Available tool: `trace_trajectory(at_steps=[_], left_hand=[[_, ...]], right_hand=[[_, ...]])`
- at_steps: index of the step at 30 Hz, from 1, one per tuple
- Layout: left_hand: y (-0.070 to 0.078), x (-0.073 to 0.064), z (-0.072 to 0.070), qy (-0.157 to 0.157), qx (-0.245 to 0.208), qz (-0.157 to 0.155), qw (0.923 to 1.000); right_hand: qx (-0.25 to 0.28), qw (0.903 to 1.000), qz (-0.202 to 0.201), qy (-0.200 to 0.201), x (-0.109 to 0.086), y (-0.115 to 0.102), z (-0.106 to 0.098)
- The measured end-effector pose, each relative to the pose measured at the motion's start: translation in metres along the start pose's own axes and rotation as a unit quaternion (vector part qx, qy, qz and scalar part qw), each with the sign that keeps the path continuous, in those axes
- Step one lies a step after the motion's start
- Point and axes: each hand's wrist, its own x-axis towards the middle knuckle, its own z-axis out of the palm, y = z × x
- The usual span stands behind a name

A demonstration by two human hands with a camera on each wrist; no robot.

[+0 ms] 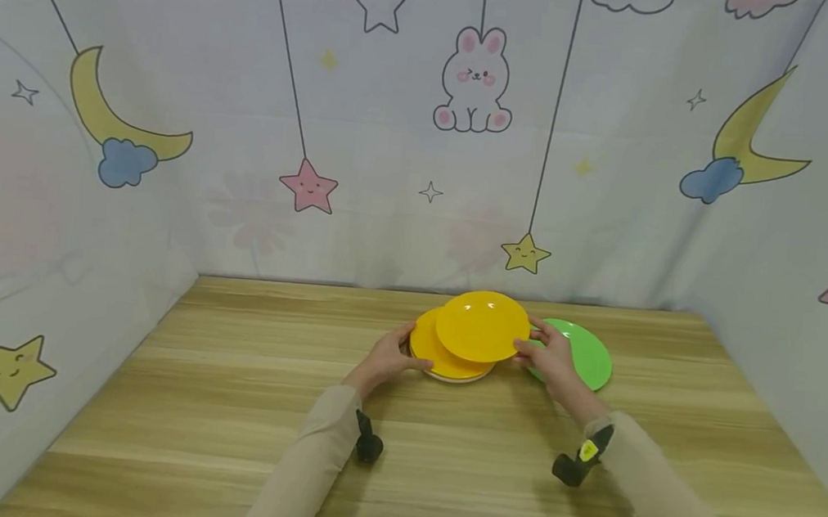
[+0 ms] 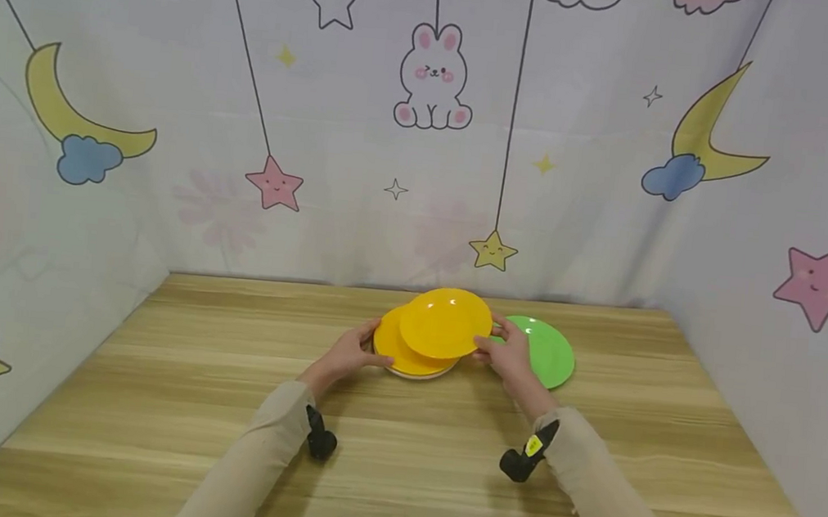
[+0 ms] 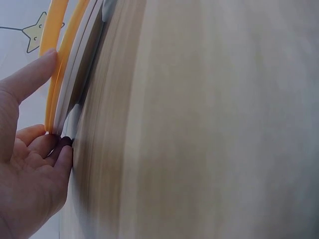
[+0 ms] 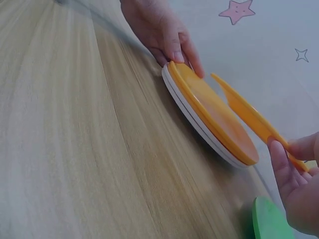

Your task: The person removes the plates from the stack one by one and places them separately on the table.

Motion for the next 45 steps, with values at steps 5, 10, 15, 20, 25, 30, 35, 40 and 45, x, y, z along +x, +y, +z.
trace_trajectory(at_steps=[5, 10, 15, 20, 25, 30, 35, 40, 45], left_hand=[[0.001, -0.001, 0.002, 0.003, 0.007, -0.012, 0.9999], [0.000, -0.001, 0.001, 0.003, 0.001, -0.015, 0.9999], [0.000, -0.001, 0.001, 0.003, -0.003, -0.012, 0.9999], [0.002, -0.001, 0.001, 0.000, 0.001, -0.009, 1.0000], [0.002, -0.001, 0.002, 0.002, 0.008, -0.007, 0.9999], [0.003, -0.001, 0.002, 0.002, 0.009, -0.009, 0.9999], [0.003, -0.001, 0.002, 0.003, 0.006, -0.010, 0.9999], [0.003, -0.001, 0.002, 0.004, 0.007, -0.009, 0.9999], [0.002, -0.001, 0.001, 0.004, 0.006, -0.008, 0.9999]], right_hand=[[0.012, 0.9999, 0.000, 0.008, -0.006, -0.002, -0.004], [0.036, 0.9990, 0.003, 0.025, -0.013, -0.005, -0.009], [0.042, 0.9980, -0.001, 0.048, -0.016, -0.006, -0.016], [0.044, 0.9970, -0.008, 0.063, -0.019, -0.006, -0.023], [0.059, 0.9958, -0.009, 0.070, -0.023, -0.008, -0.032], [0.071, 0.9936, -0.001, 0.088, -0.025, -0.007, -0.041], [0.076, 0.9918, 0.003, 0.103, -0.026, -0.005, -0.051], [0.080, 0.9892, 0.010, 0.123, -0.026, -0.005, -0.059], [0.094, 0.9873, 0.015, 0.127, -0.028, -0.006, -0.067]])
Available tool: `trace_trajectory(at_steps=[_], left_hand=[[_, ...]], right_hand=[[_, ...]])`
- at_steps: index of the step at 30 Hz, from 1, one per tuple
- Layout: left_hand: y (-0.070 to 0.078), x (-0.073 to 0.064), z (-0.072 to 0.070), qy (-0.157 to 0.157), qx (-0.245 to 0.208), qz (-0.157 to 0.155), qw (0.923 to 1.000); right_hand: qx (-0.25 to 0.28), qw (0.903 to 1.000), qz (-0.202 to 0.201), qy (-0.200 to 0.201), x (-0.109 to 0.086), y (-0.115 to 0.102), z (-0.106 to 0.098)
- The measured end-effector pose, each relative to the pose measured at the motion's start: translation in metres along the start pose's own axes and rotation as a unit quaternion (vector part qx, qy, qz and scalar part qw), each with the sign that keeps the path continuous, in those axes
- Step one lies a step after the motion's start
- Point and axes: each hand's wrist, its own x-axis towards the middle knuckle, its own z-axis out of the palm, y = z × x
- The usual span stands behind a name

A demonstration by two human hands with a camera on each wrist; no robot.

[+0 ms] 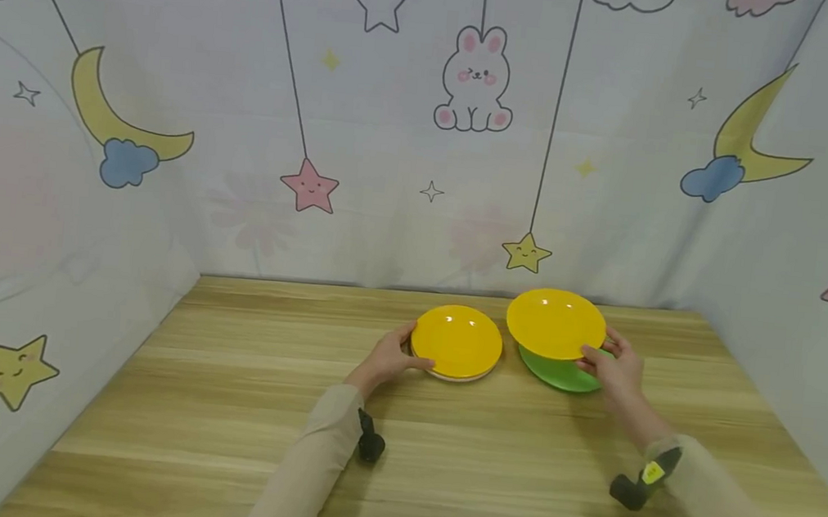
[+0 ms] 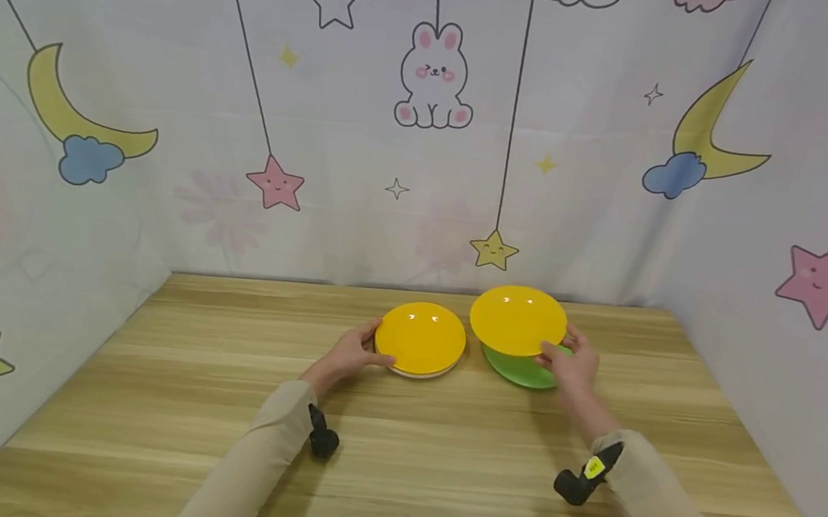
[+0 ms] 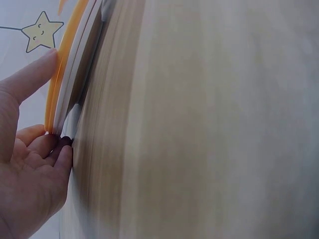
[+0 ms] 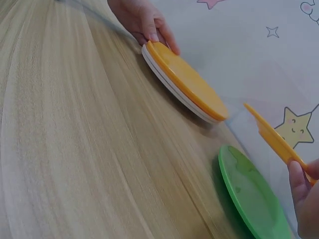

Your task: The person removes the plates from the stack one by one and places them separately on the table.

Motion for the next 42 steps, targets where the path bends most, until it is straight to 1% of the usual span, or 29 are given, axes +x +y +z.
trace_trajectory(at_steps=[1, 5, 10, 14, 19, 24, 31, 37, 42], left_hand=[[0.000, 0.000, 0.000, -0.001, -0.001, 0.002, 1.0000], [-0.001, 0.001, 0.000, 0.000, -0.001, 0.001, 1.0000], [-0.001, 0.001, 0.000, 0.003, 0.005, -0.005, 1.0000], [-0.001, 0.000, 0.000, 0.001, 0.001, 0.000, 1.0000], [0.000, -0.001, 0.000, -0.001, -0.005, 0.003, 1.0000], [0.001, -0.001, 0.000, 0.000, -0.013, 0.007, 0.9999], [0.000, -0.001, 0.000, -0.001, -0.006, 0.006, 1.0000], [0.000, 0.000, 0.000, 0.000, 0.000, 0.002, 1.0000], [-0.001, 0.000, 0.000, -0.001, -0.004, 0.001, 1.0000]], right_hand=[[0.009, 1.0000, 0.001, 0.001, 0.000, -0.001, -0.001], [0.014, 0.9998, 0.000, 0.014, 0.000, -0.003, -0.007], [0.019, 0.9985, 0.003, 0.051, 0.001, -0.003, -0.015], [0.021, 0.9966, 0.006, 0.080, 0.004, -0.002, -0.021], [0.030, 0.9938, 0.011, 0.106, 0.007, -0.001, -0.029], [0.051, 0.9893, 0.006, 0.136, 0.011, -0.002, -0.037], [0.085, 0.9799, 0.004, 0.180, 0.017, -0.001, -0.048], [0.081, 0.9778, 0.005, 0.193, 0.017, 0.004, -0.056], [0.105, 0.9743, 0.006, 0.199, 0.016, 0.004, -0.063]])
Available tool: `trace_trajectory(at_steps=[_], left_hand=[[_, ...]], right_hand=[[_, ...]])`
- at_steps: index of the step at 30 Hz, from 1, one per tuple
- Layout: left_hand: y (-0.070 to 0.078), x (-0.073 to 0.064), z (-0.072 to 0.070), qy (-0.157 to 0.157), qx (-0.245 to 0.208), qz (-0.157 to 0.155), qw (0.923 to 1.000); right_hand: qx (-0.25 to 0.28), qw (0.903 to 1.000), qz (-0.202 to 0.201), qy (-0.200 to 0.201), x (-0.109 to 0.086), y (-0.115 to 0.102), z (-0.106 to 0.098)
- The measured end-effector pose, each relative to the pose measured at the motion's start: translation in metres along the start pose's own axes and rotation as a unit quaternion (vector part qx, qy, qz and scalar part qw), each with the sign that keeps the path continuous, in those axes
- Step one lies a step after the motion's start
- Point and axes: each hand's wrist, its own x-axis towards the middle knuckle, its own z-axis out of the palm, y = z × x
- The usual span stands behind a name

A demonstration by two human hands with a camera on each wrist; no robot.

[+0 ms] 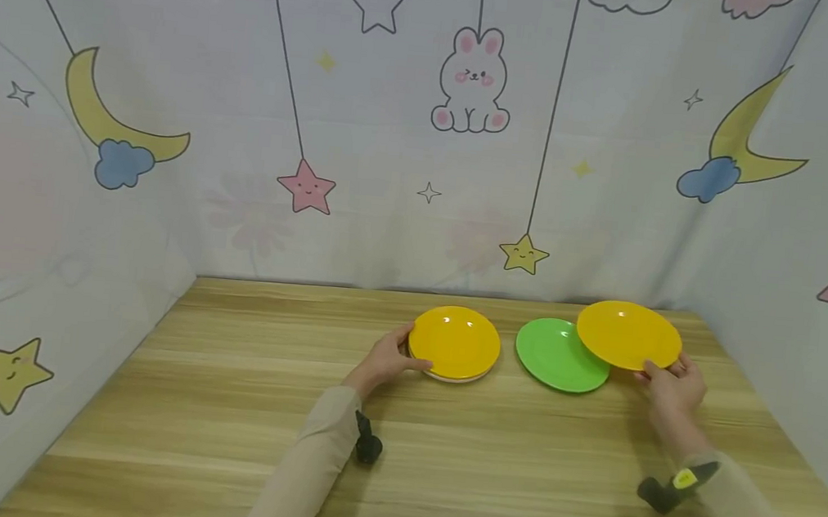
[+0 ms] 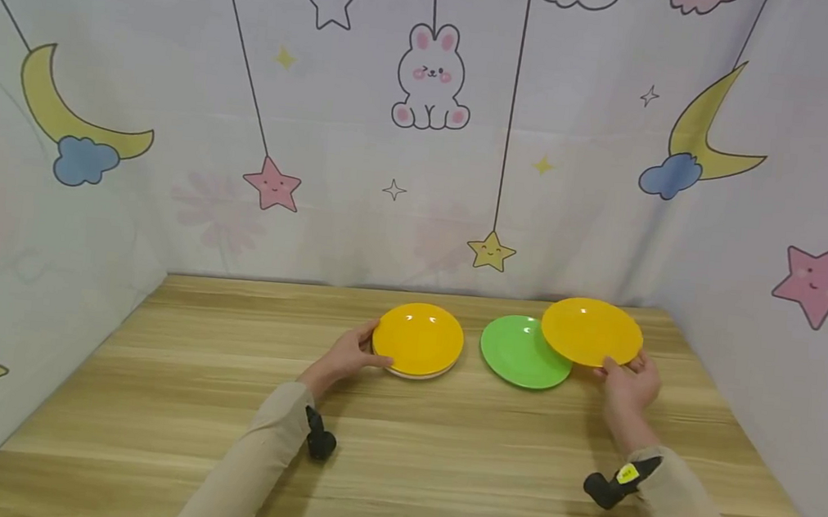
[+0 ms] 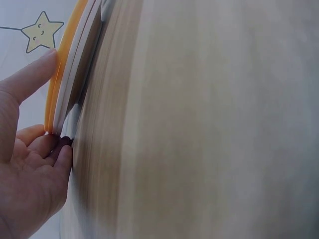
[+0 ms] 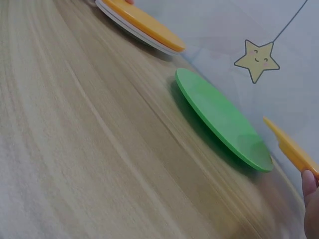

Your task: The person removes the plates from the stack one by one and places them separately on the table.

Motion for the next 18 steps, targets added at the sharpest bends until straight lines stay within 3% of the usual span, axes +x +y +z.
trace_trajectory(at_steps=[18], left_hand=[[-0.001, 0.001, 0.000, -0.001, 0.004, 0.003, 1.0000]], right_hand=[[0.004, 0.9993, 0.008, 0.036, 0.006, -0.001, -0.020]])
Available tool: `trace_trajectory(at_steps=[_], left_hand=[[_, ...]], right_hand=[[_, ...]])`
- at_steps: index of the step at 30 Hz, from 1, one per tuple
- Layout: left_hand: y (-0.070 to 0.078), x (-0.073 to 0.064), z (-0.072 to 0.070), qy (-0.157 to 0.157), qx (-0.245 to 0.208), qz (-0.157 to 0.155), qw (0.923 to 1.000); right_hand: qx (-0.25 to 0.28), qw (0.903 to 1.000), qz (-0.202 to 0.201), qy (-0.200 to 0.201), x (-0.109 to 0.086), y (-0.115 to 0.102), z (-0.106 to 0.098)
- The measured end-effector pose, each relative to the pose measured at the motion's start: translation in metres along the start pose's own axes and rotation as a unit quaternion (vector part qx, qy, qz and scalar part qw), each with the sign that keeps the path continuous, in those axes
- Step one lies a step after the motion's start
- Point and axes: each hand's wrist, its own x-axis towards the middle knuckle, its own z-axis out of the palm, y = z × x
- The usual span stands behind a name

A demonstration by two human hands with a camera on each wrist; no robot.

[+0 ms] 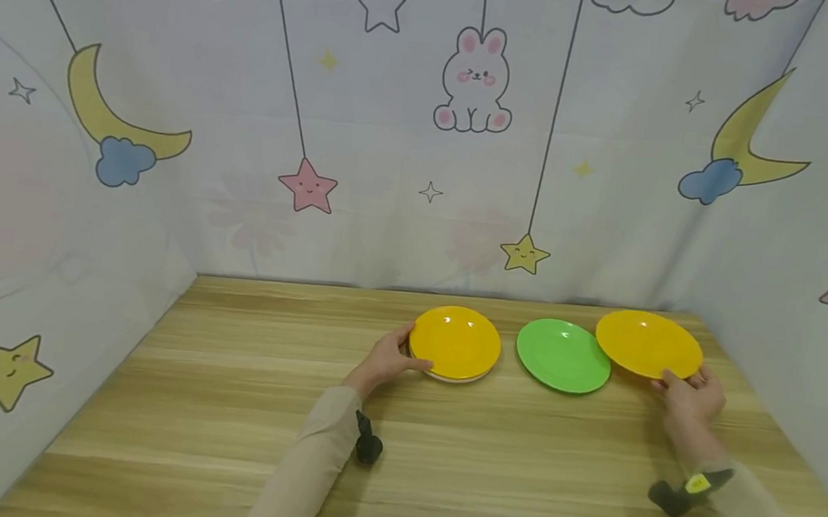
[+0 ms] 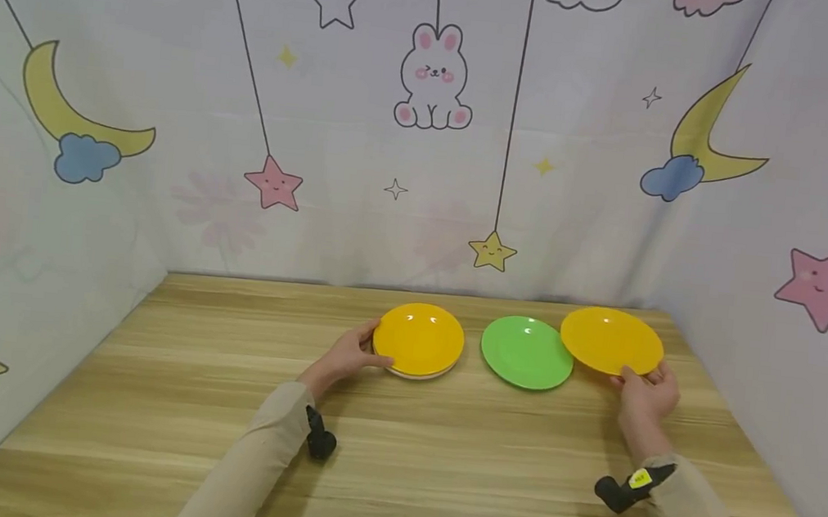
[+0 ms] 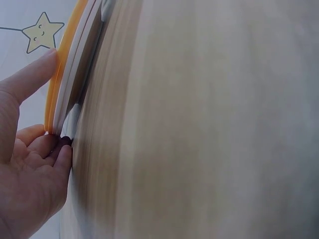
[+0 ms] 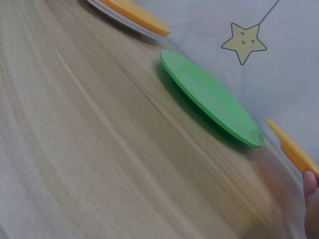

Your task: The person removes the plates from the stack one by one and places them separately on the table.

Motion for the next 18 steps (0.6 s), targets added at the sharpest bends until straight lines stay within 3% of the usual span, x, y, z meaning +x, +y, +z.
trace_trajectory(at_steps=[7, 18], left_hand=[[-0.001, 0.001, 0.000, 0.003, 0.003, 0.002, 1.0000], [-0.003, 0.002, 0.001, 0.004, 0.003, 0.003, 1.0000]], right_hand=[[-0.024, 0.9997, 0.004, 0.003, 0.004, 0.005, -0.008], [-0.003, 0.9996, 0.011, 0.025, 0.008, 0.009, -0.017]])
